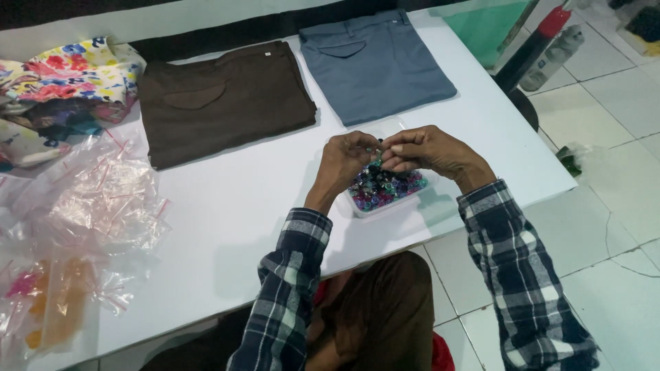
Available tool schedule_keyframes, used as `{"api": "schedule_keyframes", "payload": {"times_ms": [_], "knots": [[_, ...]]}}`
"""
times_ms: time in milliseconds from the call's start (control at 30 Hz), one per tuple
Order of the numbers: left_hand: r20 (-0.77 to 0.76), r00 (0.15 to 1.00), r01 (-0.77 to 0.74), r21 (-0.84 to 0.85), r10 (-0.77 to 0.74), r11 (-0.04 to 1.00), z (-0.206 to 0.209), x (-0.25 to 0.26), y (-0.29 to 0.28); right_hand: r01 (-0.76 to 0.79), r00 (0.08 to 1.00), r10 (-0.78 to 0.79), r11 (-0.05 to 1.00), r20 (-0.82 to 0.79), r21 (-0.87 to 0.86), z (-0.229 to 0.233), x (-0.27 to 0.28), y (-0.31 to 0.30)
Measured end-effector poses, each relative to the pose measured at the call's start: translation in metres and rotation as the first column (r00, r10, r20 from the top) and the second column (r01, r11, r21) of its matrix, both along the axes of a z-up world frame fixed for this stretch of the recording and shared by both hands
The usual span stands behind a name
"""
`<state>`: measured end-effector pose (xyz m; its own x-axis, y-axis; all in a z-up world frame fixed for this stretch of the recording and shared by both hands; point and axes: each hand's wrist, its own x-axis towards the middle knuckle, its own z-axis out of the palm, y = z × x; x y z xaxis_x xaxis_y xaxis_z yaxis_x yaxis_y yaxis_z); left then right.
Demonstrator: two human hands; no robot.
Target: Sorting small pink buttons from a container and placing them into small plastic bags
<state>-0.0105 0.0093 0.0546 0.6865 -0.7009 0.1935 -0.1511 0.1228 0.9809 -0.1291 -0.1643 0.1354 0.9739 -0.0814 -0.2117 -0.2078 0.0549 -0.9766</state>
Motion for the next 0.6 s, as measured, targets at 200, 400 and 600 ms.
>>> {"api": "schedule_keyframes", "payload": {"times_ms": [200, 400, 600], "knots": [[0.010, 1.000, 0.020, -0.031, -0.019, 0.999, -0.012, 0.005, -0.004, 0.050, 0.999, -0.050, 0.998, 0.018, -0.029, -0.007, -0.004, -0.006], [0.021, 1.000, -0.010, -0.036, 0.011, 0.999, 0.018, -0.010, 0.002, 0.059, 0.998, -0.059, 0.998, 0.000, 0.001, -0.012, -0.001, -0.006], [0.024, 1.000, -0.016, -0.040, 0.017, 0.999, 0.012, -0.010, -0.003, 0.111, 0.994, -0.112, 0.991, 0.012, 0.078, -0.009, -0.002, -0.002]]}}
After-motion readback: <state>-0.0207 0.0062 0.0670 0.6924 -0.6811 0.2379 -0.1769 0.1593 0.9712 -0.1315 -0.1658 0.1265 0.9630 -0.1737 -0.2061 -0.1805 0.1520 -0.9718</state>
